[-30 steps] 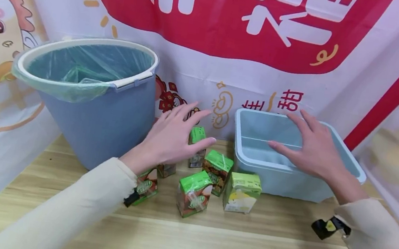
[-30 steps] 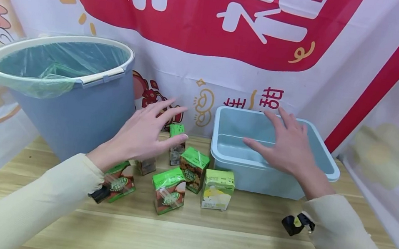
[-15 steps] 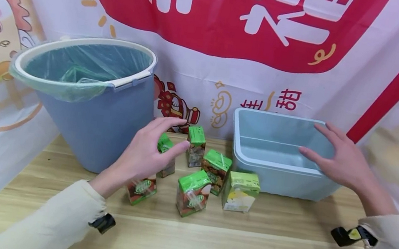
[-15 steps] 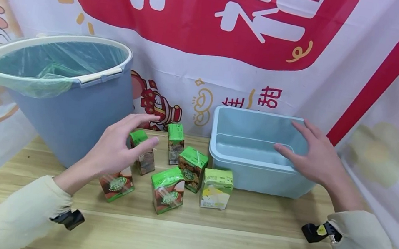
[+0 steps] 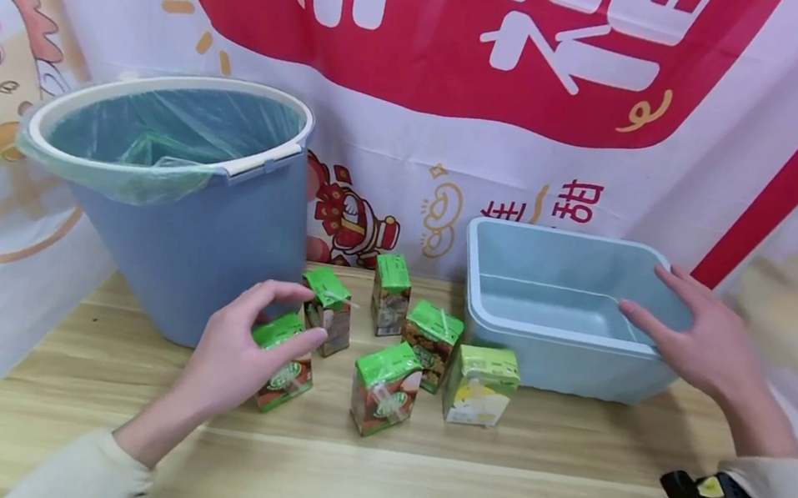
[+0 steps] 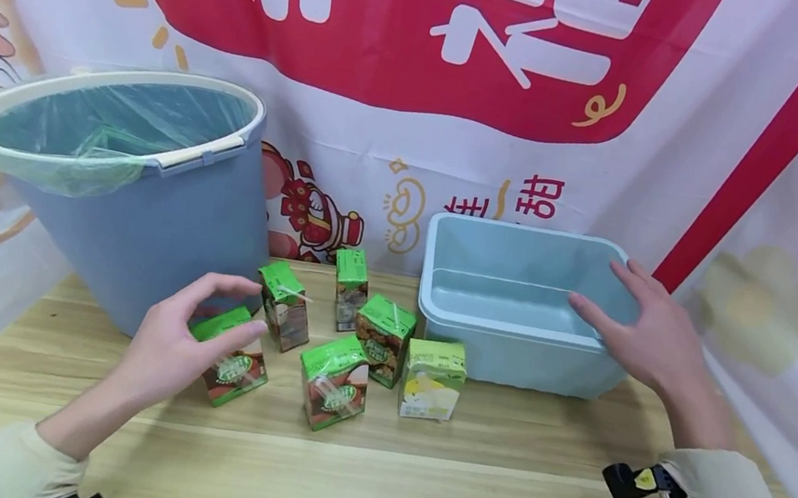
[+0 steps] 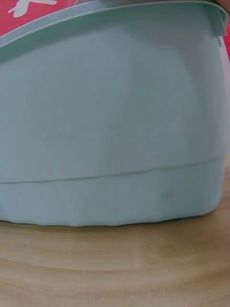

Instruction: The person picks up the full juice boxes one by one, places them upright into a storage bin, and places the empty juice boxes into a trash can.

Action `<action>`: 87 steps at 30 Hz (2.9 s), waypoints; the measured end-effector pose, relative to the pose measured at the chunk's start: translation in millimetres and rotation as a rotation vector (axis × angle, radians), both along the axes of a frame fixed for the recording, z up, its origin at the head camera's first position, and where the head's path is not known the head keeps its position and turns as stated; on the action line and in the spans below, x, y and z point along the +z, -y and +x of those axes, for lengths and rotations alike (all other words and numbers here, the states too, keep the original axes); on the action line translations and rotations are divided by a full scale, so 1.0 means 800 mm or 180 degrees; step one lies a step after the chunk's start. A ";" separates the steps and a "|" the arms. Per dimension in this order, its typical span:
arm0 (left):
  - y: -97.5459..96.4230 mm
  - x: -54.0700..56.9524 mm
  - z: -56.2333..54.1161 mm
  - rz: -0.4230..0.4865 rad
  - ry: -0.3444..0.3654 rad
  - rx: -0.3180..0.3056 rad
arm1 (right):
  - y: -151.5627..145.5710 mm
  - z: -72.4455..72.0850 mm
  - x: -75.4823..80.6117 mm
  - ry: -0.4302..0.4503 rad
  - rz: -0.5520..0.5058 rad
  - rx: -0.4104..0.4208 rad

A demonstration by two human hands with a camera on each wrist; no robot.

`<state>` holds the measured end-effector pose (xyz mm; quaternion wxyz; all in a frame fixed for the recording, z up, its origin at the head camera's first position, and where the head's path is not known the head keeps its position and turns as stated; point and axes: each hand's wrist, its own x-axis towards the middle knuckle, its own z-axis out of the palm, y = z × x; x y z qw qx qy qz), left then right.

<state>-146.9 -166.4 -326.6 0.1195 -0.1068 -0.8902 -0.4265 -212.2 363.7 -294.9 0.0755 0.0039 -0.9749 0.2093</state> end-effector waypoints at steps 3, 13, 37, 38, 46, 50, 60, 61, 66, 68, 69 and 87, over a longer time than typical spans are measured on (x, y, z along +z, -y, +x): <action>0.008 -0.007 0.007 0.0084 0.0120 0.0107 | -0.007 0.006 -0.008 -0.0047 -0.0168 -0.0050; 0.028 -0.026 0.021 0.0243 0.0129 0.0305 | -0.022 0.020 -0.034 -0.0278 -0.0844 -0.0051; 0.030 -0.032 0.023 0.0414 0.0014 0.0499 | -0.032 0.028 -0.049 -0.0218 -0.1493 -0.0203; 0.029 -0.032 0.023 0.0407 -0.0023 0.0507 | -0.033 0.028 -0.050 -0.0232 -0.1499 -0.0217; 0.027 -0.022 0.028 0.0333 -0.0207 0.0578 | -0.030 0.027 -0.050 -0.0333 -0.1547 -0.0176; 0.026 -0.007 0.032 0.0228 -0.0366 0.0548 | -0.028 0.024 -0.050 -0.0293 -0.1570 -0.0155; 0.012 0.034 0.032 0.0226 -0.0745 0.0444 | -0.032 0.026 -0.052 -0.0322 -0.1520 -0.0161; 0.010 0.037 0.032 0.0218 -0.0748 0.0434 | -0.032 0.026 -0.051 -0.0320 -0.1519 -0.0153; 0.001 0.053 0.026 0.0193 -0.0741 0.0384 | -0.032 0.026 -0.050 -0.0311 -0.1508 -0.0145; -0.004 0.059 0.022 0.0206 -0.0767 0.0365 | -0.032 0.026 -0.050 -0.0313 -0.1512 -0.0145; -0.007 0.062 0.020 0.0203 -0.0790 0.0362 | -0.032 0.026 -0.050 -0.0312 -0.1513 -0.0144; -0.073 0.100 -0.047 0.0324 -0.1016 0.0119 | -0.030 0.027 -0.049 -0.0250 -0.1535 -0.0155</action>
